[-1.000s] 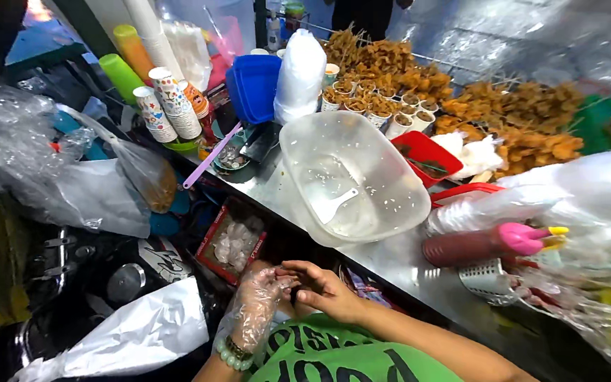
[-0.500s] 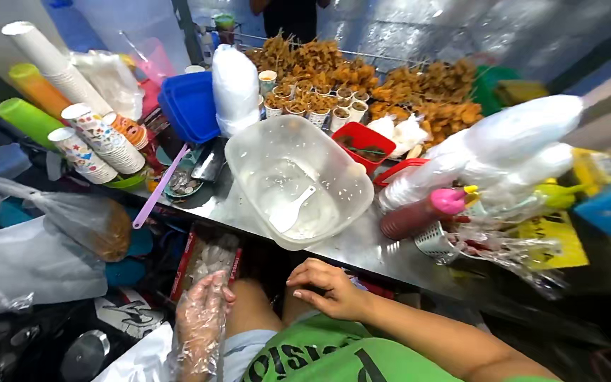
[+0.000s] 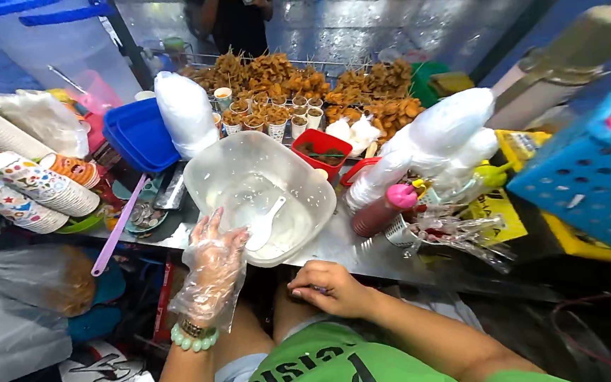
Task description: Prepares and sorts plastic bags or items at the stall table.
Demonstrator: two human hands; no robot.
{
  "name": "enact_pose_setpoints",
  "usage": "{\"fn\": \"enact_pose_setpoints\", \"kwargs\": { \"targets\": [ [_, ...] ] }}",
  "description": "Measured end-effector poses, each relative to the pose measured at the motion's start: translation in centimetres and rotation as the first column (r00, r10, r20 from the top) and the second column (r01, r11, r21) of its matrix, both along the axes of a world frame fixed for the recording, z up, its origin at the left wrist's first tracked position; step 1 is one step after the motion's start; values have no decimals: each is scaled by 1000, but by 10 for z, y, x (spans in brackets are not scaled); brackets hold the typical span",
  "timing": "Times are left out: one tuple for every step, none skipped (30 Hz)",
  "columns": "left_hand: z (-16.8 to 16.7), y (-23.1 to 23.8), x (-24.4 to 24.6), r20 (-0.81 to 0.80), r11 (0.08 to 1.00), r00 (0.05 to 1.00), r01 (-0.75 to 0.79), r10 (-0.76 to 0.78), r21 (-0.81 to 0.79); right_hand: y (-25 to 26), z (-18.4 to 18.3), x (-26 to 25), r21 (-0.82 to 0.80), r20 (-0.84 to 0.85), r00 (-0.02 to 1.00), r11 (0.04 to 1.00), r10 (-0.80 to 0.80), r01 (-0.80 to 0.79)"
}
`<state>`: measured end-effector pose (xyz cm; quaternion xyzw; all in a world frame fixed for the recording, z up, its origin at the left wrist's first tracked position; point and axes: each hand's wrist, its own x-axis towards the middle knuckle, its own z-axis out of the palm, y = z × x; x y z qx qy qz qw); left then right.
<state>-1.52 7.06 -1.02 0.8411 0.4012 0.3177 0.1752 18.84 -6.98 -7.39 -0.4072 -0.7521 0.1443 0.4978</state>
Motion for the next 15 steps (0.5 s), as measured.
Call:
{"fn": "enact_pose_setpoints", "kwargs": {
  "targets": [
    [-3,-2,-3,41,999,999,-24,25,-34,1,-1,3,-18,-21,1000,1000,-18,17],
    [-4,-5,-5,86,995,995,-45,53,-94,1,-3,4,-39,-36,999,999,-22,20],
    [-4,-8,-7,153,981,985,-53,82,-184,3,-5,4,-57,-48,999,998,-7,5],
    [-2,-11,-8,259,964,960,-33,105,-265,5,-7,2,-66,-55,998,998,16,-20],
    [-1,-14,-7,379,954,918,5,114,-301,8,-8,-2,-62,-58,997,997,44,-48],
    [-2,-15,-5,502,953,858,52,112,-300,11,-8,-7,-48,-56,996,996,73,-75],
    [-5,-16,-3,617,953,782,115,87,-280,14,-7,-13,-25,-47,994,995,99,-100],
    [-9,-15,-2,726,942,685,205,55,-265,19,-5,-19,0,-30,992,993,120,-120],
    [-9,-16,0,815,918,578,295,49,-265,23,-2,-24,24,-13,991,991,134,-134],
    [-7,-17,1,874,894,482,364,60,-261,27,0,-27,45,-5,989,988,146,-145],
    [-4,-18,1,909,875,411,413,68,-252,30,4,-30,60,-12,987,986,160,-159],
    [-2,-18,0,924,867,378,441,53,-230,33,7,-33,66,-31,984,983,176,-173],
    [-1,-19,-1,934,871,355,444,43,-209,36,10,-37,63,-56,979,979,195,-192],
    [-1,-20,-2,945,881,325,433,45,-191,38,13,-43,58,-69,974,976,214,-210],
    [-2,-22,-2,953,896,298,405,60,-183,39,15,-50,57,-66,970,971,235,-231]
  ]
}}
